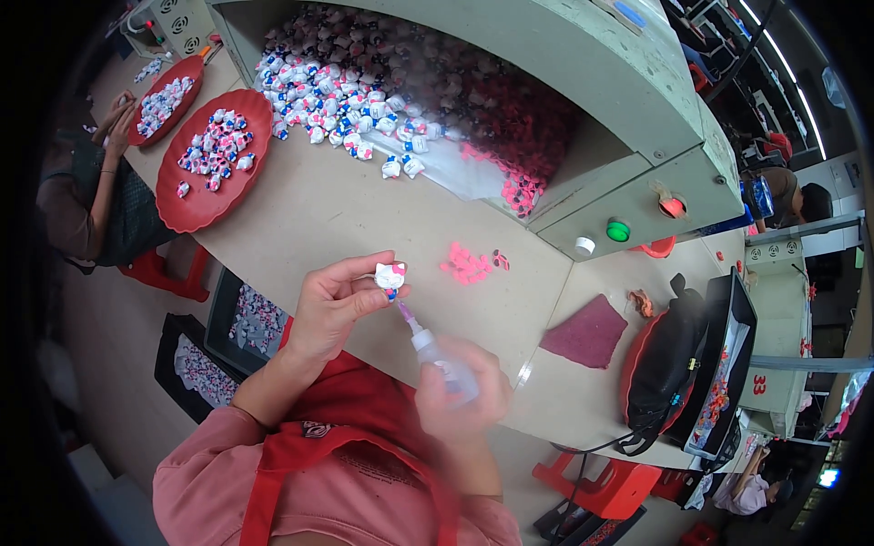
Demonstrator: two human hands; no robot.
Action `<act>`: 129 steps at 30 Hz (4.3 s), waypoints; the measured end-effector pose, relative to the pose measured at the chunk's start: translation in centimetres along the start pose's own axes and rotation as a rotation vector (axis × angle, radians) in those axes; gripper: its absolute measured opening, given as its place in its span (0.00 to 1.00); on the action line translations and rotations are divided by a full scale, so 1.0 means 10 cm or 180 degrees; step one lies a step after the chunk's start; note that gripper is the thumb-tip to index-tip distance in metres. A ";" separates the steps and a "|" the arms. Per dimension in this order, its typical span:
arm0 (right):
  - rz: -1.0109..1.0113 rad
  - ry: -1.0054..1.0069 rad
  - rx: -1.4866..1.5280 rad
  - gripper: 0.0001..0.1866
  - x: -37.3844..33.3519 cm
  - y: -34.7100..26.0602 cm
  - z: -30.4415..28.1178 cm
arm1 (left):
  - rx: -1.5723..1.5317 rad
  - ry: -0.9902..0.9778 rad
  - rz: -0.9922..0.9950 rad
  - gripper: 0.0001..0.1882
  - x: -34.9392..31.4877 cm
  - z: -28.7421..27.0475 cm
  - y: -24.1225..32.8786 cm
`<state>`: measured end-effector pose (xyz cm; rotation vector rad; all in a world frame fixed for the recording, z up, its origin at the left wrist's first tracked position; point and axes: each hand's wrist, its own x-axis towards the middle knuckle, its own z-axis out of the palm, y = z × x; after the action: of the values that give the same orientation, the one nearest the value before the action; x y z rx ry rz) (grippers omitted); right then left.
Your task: The person applies glue from a squeeze bottle onto small figurines and attaches decorative pieces onto them by hand before placing them onto trays.
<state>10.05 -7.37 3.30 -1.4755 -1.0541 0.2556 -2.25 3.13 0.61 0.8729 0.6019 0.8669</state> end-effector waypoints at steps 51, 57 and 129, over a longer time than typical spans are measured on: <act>-0.0109 -0.0112 0.0049 0.12 0.07 0.03 -0.06 | -0.0273 -0.0087 -0.0345 0.21 0.00 -0.05 0.03; -0.0032 -0.0245 0.0022 0.11 0.11 -0.03 -0.06 | -0.0284 -0.0075 -0.0423 0.22 0.02 -0.05 0.03; 0.1054 -0.0886 -0.0481 0.07 0.60 0.60 0.46 | -0.1364 -0.0420 -0.0583 0.22 0.01 -0.89 -0.04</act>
<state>12.91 0.97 -0.55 -1.7872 -1.0614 0.6429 -8.71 6.69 -4.31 0.4732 0.3546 0.7285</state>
